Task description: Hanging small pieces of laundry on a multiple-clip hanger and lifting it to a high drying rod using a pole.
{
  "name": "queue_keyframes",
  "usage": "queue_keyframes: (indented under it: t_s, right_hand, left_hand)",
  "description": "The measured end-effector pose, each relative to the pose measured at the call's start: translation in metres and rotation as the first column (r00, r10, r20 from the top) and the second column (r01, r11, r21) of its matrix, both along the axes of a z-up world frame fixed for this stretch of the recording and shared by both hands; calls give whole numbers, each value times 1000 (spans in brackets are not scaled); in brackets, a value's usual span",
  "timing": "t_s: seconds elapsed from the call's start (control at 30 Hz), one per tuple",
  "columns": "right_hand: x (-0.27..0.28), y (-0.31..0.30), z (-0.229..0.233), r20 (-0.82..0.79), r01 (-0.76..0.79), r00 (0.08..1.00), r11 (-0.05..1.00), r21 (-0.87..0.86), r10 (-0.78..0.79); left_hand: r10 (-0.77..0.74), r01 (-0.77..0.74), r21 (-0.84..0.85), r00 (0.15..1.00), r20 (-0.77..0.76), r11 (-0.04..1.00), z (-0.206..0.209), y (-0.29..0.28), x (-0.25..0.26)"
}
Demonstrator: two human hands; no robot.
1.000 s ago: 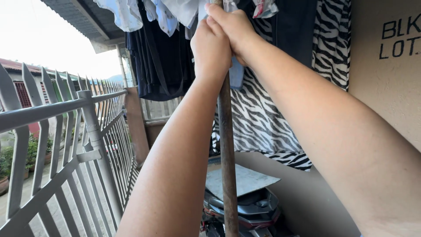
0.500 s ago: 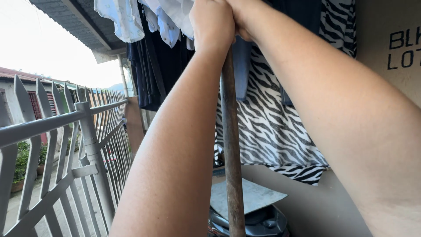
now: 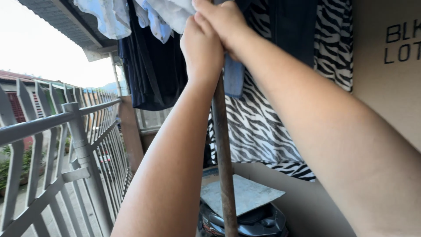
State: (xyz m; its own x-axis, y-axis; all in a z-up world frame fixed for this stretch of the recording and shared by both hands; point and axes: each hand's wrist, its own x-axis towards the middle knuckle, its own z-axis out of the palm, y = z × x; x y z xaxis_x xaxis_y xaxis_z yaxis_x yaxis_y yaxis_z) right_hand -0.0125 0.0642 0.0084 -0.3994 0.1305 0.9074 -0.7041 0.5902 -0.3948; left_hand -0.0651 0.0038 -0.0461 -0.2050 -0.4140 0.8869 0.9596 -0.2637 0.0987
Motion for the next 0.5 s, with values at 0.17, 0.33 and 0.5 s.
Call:
queue_keyframes:
  t_s: [0.17, 0.33, 0.5]
  right_hand:
    - [29, -5, -10, 84, 153, 985, 987, -41, -150]
    - [62, 4, -13, 285, 284, 923, 957, -54, -258]
    - [91, 29, -46, 97, 305, 948, 952, -18, -302]
  left_hand:
    - [-197, 222, -149, 966, 166, 964, -6, -18, 45]
    - [-320, 347, -145, 929, 184, 926, -11, 10, 61]
    - [-217, 229, -114, 970, 110, 967, -51, 25, 98]
